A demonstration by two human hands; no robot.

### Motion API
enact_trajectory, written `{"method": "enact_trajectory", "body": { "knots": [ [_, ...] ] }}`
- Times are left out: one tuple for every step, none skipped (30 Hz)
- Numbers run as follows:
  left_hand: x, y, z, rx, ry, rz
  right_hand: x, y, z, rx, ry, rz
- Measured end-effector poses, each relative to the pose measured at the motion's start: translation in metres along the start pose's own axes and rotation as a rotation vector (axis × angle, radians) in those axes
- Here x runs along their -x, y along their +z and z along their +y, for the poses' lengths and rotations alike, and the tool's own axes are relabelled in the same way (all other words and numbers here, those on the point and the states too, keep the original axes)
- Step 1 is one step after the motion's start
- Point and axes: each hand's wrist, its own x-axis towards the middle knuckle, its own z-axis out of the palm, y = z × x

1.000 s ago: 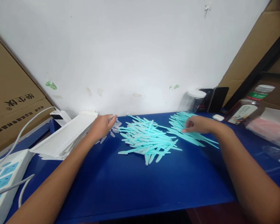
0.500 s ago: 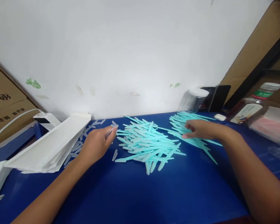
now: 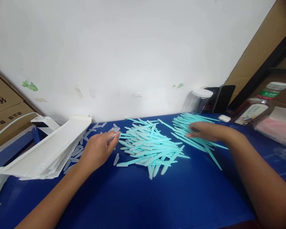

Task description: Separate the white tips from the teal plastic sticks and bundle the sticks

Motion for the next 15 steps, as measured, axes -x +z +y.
{"method": "enact_trajectory", "body": {
  "knots": [
    [0.000, 0.000, 0.000, -0.003, 0.001, -0.001, 0.002, -0.004, -0.001, -0.013, 0.014, -0.013],
    [0.000, -0.001, 0.000, -0.005, 0.003, -0.003, 0.005, -0.009, -0.001, -0.025, 0.037, -0.021],
    [0.000, -0.001, -0.001, -0.007, 0.003, -0.004, 0.009, -0.015, 0.000, -0.045, 0.072, -0.016],
    [0.000, -0.002, -0.001, -0.012, 0.006, 0.000, 0.014, -0.020, 0.002, -0.046, 0.140, 0.001],
    [0.000, -0.002, -0.001, -0.017, 0.010, 0.004, 0.018, -0.024, 0.004, -0.026, 0.183, 0.007],
    [0.001, -0.003, -0.001, -0.022, 0.014, 0.009, 0.022, -0.027, 0.006, -0.017, 0.211, -0.018],
    [0.001, -0.004, -0.001, -0.025, 0.020, 0.016, 0.025, -0.028, 0.008, -0.010, 0.243, -0.073],
    [0.001, -0.004, -0.001, -0.027, 0.025, 0.021, 0.028, -0.028, 0.009, -0.009, 0.268, -0.134],
    [0.001, -0.004, -0.001, -0.027, 0.028, 0.022, 0.029, -0.026, 0.010, -0.016, 0.287, -0.177],
    [0.001, -0.005, 0.000, -0.026, 0.028, 0.021, 0.030, -0.024, 0.009, -0.029, 0.300, -0.217],
    [0.001, -0.005, 0.000, -0.025, 0.025, 0.015, 0.030, -0.021, 0.008, -0.047, 0.306, -0.249],
    [0.000, -0.005, 0.001, -0.025, 0.022, 0.010, 0.030, -0.018, 0.007, -0.066, 0.308, -0.272],
    [0.000, -0.006, 0.001, -0.026, 0.020, 0.004, 0.029, -0.016, 0.006, -0.084, 0.306, -0.296],
    [0.000, -0.006, 0.002, -0.026, 0.020, 0.004, 0.029, -0.014, 0.005, -0.100, 0.304, -0.316],
    [0.000, -0.006, 0.002, -0.025, 0.022, 0.005, 0.029, -0.014, 0.004, -0.111, 0.300, -0.326]
  ]
}}
